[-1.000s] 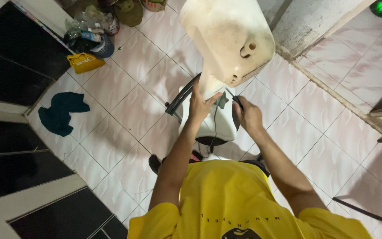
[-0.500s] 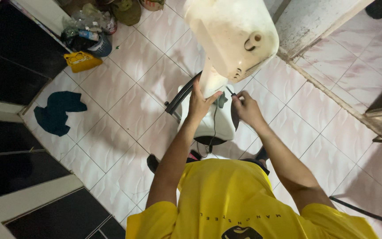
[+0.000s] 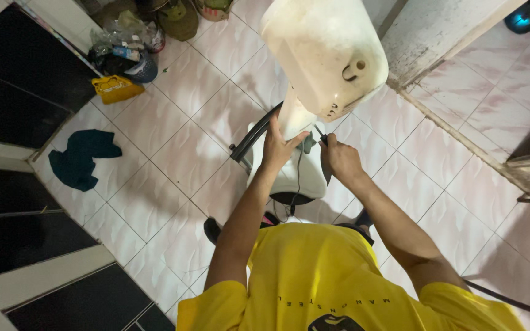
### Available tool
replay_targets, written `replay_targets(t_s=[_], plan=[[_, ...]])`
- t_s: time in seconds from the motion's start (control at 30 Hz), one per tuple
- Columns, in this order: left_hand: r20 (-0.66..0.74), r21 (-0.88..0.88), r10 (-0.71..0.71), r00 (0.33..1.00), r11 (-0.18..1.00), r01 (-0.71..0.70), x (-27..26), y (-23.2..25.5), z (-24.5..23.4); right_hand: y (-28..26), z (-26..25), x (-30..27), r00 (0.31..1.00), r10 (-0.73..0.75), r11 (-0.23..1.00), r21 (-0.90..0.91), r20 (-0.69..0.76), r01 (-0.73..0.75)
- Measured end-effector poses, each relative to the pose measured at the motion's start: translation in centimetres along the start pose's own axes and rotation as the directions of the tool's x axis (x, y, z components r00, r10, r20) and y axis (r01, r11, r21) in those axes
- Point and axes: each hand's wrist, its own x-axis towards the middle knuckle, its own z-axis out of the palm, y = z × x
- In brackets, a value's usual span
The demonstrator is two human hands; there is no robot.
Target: The person uses a screwdriver to tighten screws on the neck and motor housing of a standing fan. They repeatedly retrieve small parts from a green bowl on a nearby table and insert them into the fan assembly.
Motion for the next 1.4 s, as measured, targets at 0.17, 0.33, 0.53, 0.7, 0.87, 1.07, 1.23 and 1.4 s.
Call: replay_targets(t_s=[0.17, 0.33, 0.53, 0.7, 0.87, 1.07, 1.23, 1.4], plan=[[-0.001, 0.031, -0.028, 1.0, 0.999, 0.028, 0.2, -0.3, -0.1, 0.5, -2.6, 1.9, 0.584, -0.069, -0.215, 0.56, 0.809, -0.8], [0.005, 0.01, -0.02, 1.0, 1.0, 0.02, 0.2, -0.3, -0.1, -0.4, -3.4, 2.5, 0.678, 0.075, 0.122, 0.668, 0.731, -0.734], [0.014, -0.019, -0.002, 1.0, 1.0, 0.002, 0.3, -0.3, -0.2, -1.1, -4.9, 2.4, 0.57, -0.047, -0.283, 0.536, 0.82, -0.795], [0.024, -0.012, -0.038, 0.999, 0.999, 0.038, 0.6, 1.0, -0.8, -1.7, -7.6, -0.8, 0.631, 0.146, 0.019, 0.636, 0.762, -0.772], [-0.078, -0.096, 0.184, 0.98, 0.977, -0.191, 1.3, 3.9, -1.2, -0.2, -5.7, -2.1, 0.842, 0.228, 0.009, 0.863, 0.49, -0.505], [-0.22, -0.257, 0.024, 0.975, 0.963, -0.082, 3.7, 6.0, 2.0, 1.0, -0.3, 1.7, 0.96, 0.255, 0.123, 0.981, 0.114, -0.15], [-0.322, -0.126, 0.117, 0.939, 0.978, -0.165, 4.5, 2.8, 3.1, 0.1, 1.3, 3.3, 0.963, 0.203, 0.012, 0.983, 0.176, -0.183], [-0.031, -0.133, -0.02, 0.999, 0.991, 0.016, 6.8, -3.7, 1.6, -1.5, 0.7, 0.6, 0.996, 0.061, -0.105, 0.993, 0.064, -0.058]])
